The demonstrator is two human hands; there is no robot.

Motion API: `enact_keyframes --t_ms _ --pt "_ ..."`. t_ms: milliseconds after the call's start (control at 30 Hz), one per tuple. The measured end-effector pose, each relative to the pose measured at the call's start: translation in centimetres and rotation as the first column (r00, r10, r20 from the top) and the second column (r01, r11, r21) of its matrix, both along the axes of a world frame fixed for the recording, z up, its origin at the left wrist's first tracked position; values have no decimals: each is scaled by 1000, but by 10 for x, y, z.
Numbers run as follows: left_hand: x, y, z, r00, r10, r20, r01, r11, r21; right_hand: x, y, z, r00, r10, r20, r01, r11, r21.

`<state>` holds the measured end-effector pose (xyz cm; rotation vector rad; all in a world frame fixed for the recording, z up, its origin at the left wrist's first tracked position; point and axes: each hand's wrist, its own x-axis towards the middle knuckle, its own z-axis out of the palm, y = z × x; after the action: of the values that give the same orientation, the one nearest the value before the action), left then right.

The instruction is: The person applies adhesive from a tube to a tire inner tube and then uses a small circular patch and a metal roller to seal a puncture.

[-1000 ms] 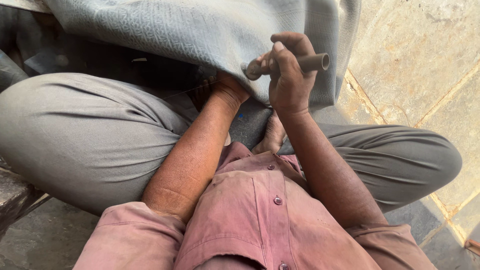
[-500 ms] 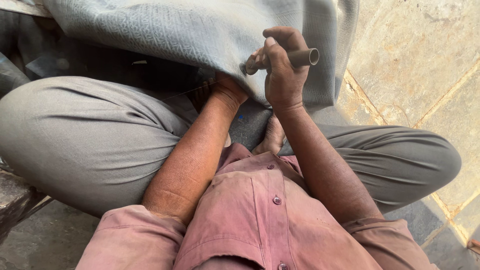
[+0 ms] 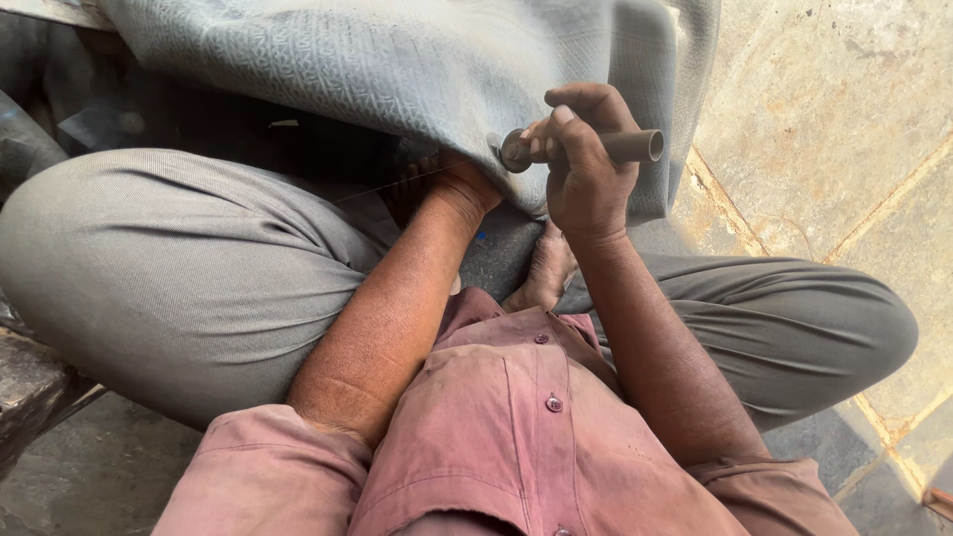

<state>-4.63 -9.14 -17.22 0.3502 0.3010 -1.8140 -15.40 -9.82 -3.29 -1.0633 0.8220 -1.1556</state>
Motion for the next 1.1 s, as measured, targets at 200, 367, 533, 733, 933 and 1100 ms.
enact_keyframes --t_ms 200,367,533,733,933,1100 --pt "3 -3 6 1000 0 18 -1 999 46 10 0 2 997 -40 -66 38 999 -24" --pt "0 -2 4 1000 20 22 -20 999 28 5 3 4 999 33 -11 -33 999 -25" --pt "-4 -1 -4 999 8 45 -11 998 68 7 -1 2 999 -2 38 1 999 45" --pt "0 -1 6 998 55 43 -57 997 56 2 6 8 999 40 1 -40 999 35" --pt "3 0 24 999 29 -15 -28 998 53 12 -7 2 997 -4 78 0 999 52" --pt "8 -7 25 998 31 62 -37 995 95 3 2 4 996 37 80 -40 998 38"
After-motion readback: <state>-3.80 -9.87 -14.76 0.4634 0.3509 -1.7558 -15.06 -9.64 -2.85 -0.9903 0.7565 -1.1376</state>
